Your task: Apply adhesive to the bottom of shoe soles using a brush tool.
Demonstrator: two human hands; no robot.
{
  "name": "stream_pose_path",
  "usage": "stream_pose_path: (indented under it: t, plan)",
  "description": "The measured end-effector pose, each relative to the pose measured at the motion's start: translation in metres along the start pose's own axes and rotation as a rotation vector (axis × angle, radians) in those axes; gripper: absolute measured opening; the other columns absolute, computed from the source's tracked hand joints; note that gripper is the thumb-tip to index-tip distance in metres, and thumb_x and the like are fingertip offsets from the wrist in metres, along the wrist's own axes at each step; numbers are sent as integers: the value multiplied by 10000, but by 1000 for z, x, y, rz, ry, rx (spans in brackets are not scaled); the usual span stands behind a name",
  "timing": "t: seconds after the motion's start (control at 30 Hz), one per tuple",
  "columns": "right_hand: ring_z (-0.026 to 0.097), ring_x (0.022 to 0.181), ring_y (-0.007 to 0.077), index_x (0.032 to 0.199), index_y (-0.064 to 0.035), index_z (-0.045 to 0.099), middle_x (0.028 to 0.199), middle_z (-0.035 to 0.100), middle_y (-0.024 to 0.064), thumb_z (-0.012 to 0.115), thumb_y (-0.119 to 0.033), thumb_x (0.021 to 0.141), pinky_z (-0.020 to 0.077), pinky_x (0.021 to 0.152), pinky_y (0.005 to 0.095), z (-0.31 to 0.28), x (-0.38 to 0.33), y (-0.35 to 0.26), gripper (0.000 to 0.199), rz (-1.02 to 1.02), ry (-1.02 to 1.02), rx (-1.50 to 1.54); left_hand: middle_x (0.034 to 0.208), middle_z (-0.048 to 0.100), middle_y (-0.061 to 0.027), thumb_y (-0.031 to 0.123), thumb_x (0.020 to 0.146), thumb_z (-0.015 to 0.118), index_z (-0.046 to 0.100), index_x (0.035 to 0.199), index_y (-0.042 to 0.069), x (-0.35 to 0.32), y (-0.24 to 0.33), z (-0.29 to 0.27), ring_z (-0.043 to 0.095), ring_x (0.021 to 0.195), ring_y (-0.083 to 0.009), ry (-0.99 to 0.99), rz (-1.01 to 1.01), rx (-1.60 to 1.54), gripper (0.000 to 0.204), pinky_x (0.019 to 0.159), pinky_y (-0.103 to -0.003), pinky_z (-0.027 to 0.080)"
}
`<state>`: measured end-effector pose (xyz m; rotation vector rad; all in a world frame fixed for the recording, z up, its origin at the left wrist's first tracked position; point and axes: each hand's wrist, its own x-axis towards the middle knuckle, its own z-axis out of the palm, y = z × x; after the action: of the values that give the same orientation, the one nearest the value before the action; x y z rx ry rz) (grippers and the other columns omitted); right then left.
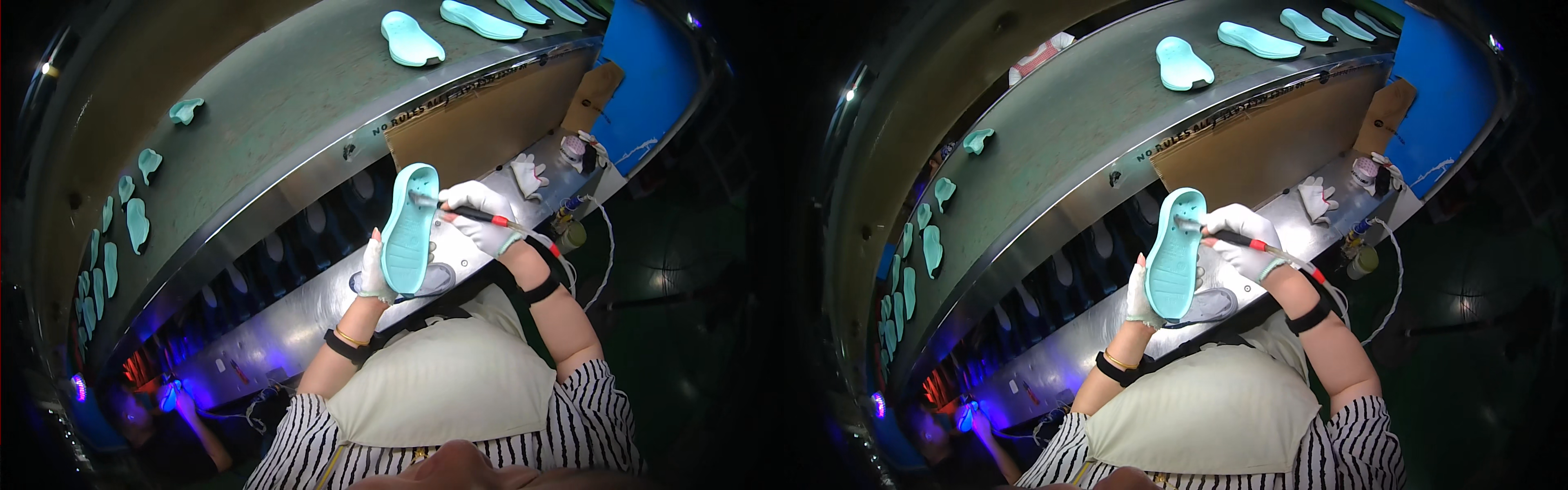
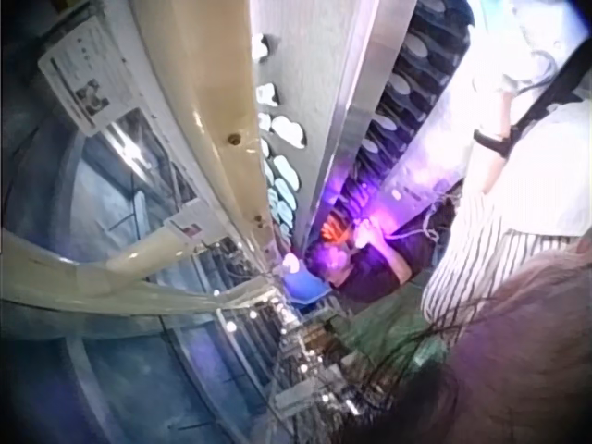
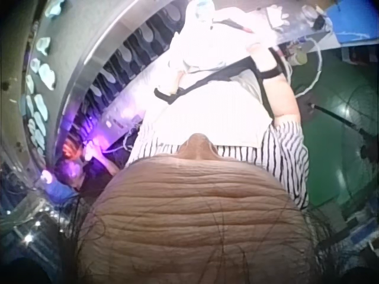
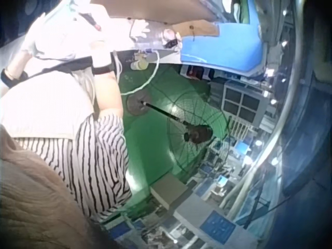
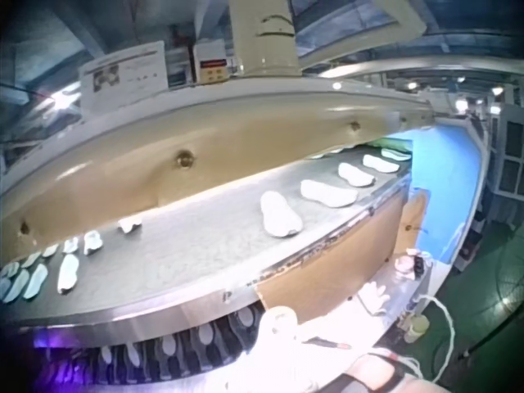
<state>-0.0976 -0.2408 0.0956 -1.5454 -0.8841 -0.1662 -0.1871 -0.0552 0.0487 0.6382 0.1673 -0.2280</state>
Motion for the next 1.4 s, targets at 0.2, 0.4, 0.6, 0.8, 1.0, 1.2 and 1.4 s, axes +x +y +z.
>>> stream_pose_path:
  t: [0.2, 0.4, 0.6, 0.8, 1.0, 1.2, 1.4]
  plan:
    - [606, 826, 226, 824, -24, 593, 898, 602, 100, 657, 57, 691, 490, 743, 304, -7, 13, -22, 168, -131, -34, -211, 1192, 549, -193, 518, 945, 148, 392, 1316, -6, 3, 7, 1, 591, 1014, -320, 57, 36, 161, 687, 899, -389, 469]
    - [600, 860, 274, 814, -35, 589, 939, 619, 104, 653, 18, 696, 484, 768, 339, -12, -8, -28, 145, -142, -343, -282, 1109, 582, -98, 472, 963, 251, 390, 1326, 77, 12, 12, -15, 597, 929, -211, -33, 221, 211, 554, 832, -317, 481]
    - [603, 839, 288, 790, -69, 587, 884, 622, 100, 634, 26, 650, 492, 745, 345, -2, -10, -33, 176, -209, -318, -243, 1047, 605, -93, 447, 969, 263, 433, 1286, 58, 20, 17, 7, 598, 894, -188, -16, 304, 176, 529, 820, -327, 480]
    - [623, 797, 243, 836, -32, 609, 892, 634, 111, 676, 68, 678, 493, 727, 307, -21, -30, -59, 199, -74, -130, -199, 1071, 603, -195, 536, 933, 146, 413, 1295, 8, 10, 61, 37, 618, 917, -288, -106, 253, 128, 694, 849, -370, 495]
    - [582, 795, 156, 794, -40, 599, 833, 600, 56, 699, 115, 660, 451, 738, 263, -46, -55, -52, 227, 35, 286, -227, 1342, 320, -252, 645, 873, 263, 215, 1370, -11, 52, 162, 104, 406, 1185, -407, -275, 221, -472, 824, 915, -536, 440]
    - [580, 830, 136, 827, -45, 576, 876, 592, 54, 683, 147, 675, 457, 789, 255, -31, -69, -26, 268, 184, 283, -34, 1225, 493, -217, 374, 923, 433, 353, 1273, -29, 65, 141, 77, 515, 1108, -373, -183, 404, -114, 540, 939, -454, 431]
    - [553, 884, 138, 884, -54, 544, 985, 575, 65, 624, 129, 738, 437, 824, 262, -37, -67, -8, 247, 144, 129, -109, 1005, 632, -91, 193, 864, 579, 648, 910, 29, -29, 180, 37, 610, 871, -165, 306, 1147, 1195, 184, 817, -283, 450]
